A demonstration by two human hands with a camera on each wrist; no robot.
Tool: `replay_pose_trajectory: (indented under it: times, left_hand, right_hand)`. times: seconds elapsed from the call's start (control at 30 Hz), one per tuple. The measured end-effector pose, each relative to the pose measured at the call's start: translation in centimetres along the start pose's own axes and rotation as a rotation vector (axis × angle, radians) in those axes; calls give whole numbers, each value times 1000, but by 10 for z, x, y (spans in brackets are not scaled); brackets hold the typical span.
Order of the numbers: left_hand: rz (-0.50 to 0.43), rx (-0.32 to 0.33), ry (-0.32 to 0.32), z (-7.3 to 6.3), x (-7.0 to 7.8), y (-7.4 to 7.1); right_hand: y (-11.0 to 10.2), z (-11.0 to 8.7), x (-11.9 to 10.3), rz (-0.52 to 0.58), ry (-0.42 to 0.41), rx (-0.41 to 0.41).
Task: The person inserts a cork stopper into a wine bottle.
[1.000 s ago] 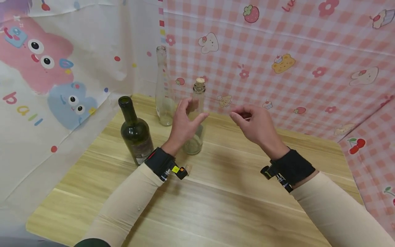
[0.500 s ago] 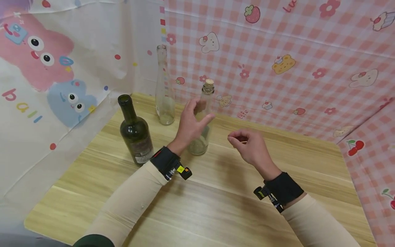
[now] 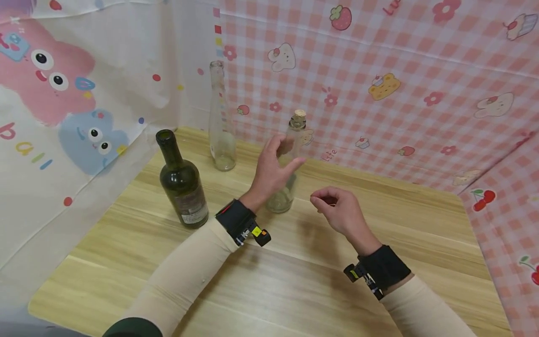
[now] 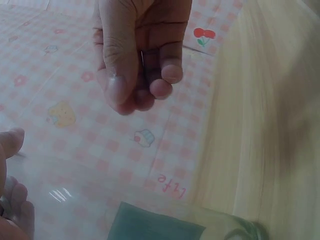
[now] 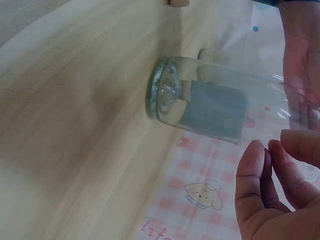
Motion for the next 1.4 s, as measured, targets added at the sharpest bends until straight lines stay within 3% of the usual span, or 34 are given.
replay_pose_trajectory:
  times: [0.53,0.87,1.0,1.1,1.23,1.4]
  left_hand:
    - [25,-25,17,14,12,32]
    - [60,-70,23,18,13,38]
    - [93,-106,-42,4,-1,32]
    - [96,-103,-92,-15,-15,13]
    - [80,-119,-79,-43,-23,-12]
    - [73,-184,-88,-84,-35,-33]
  right_hand:
    - [-1,-8,17,33,27,1]
    - [-6,-10,19,46,12,28]
    - [-2,-12,20,70,14,9]
    - [8,-10,18,87,8,-15]
    - [18,-5,16,117,-9,-22]
    - [34,1,14,162,-14,-52]
Point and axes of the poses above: each hand's wrist, its own z-axis towards the middle knuckle, its own y-axis out of the palm, x = y × z, the point moved 8 cm from there along z, towards the middle knuckle, and after that the axes turned 10 degrees about -x, right-handed, at the moved point
